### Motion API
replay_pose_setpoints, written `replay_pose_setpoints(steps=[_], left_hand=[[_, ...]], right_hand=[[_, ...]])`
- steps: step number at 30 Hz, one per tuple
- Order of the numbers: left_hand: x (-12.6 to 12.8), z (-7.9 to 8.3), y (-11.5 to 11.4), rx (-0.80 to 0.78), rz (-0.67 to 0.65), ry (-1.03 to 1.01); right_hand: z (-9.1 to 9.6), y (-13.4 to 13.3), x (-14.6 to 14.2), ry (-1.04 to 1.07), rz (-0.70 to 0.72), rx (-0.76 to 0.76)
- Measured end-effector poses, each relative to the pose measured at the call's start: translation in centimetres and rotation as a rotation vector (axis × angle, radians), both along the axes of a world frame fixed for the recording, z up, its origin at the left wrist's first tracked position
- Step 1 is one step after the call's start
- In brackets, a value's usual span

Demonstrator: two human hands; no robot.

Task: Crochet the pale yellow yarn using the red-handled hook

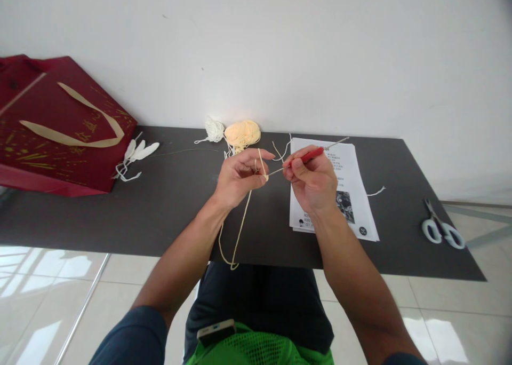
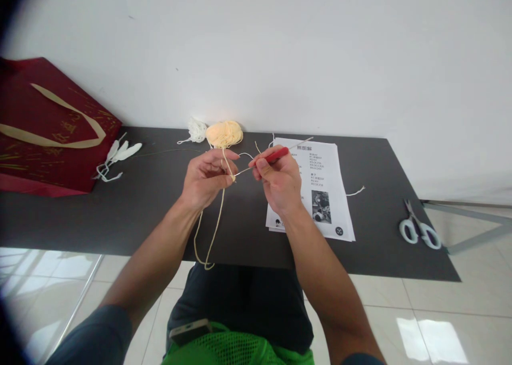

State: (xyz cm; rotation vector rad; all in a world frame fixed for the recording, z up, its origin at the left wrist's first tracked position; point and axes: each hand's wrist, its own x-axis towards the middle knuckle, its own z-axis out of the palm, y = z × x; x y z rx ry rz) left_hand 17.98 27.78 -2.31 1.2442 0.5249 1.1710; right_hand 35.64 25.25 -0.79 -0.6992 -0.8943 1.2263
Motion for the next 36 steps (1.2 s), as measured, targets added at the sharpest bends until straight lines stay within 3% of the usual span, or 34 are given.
replay_pose_setpoints(steps=[8,14,21,27,30,36], left_hand=[[-0.1,0.4,0.1,-0.124,-0.147,-0.099],[0.1,0.5,0.0,-0.137,-0.218,-0.19],[1.1,0.3,-0.2,-0.052,0.164,-0.159],[1.5,-0.8,0.1,-0.001,0.402,-0.014],[1.5,-1.0,0.2,-0.017,0.435,-0.003],[1.2,-0.6,0.3,-0.121,0.338,-0.082]], right_hand=[[0.6,-0.2,0.1,-0.034,0.045,0.108],[0.3,-0.3,-0.1,0.041,0.121,0.045],[-0.4,0.0,-1.3,0.147,0.036,-0.176],[-0.6,-0.1,-2.4,0.137,-0.07,-0.176],[-0.8,-0.3,-2.9,0.13,-0.111,-0.162],[-1.0,-0.3,-3.1,0.101,-0.12,-0.183]])
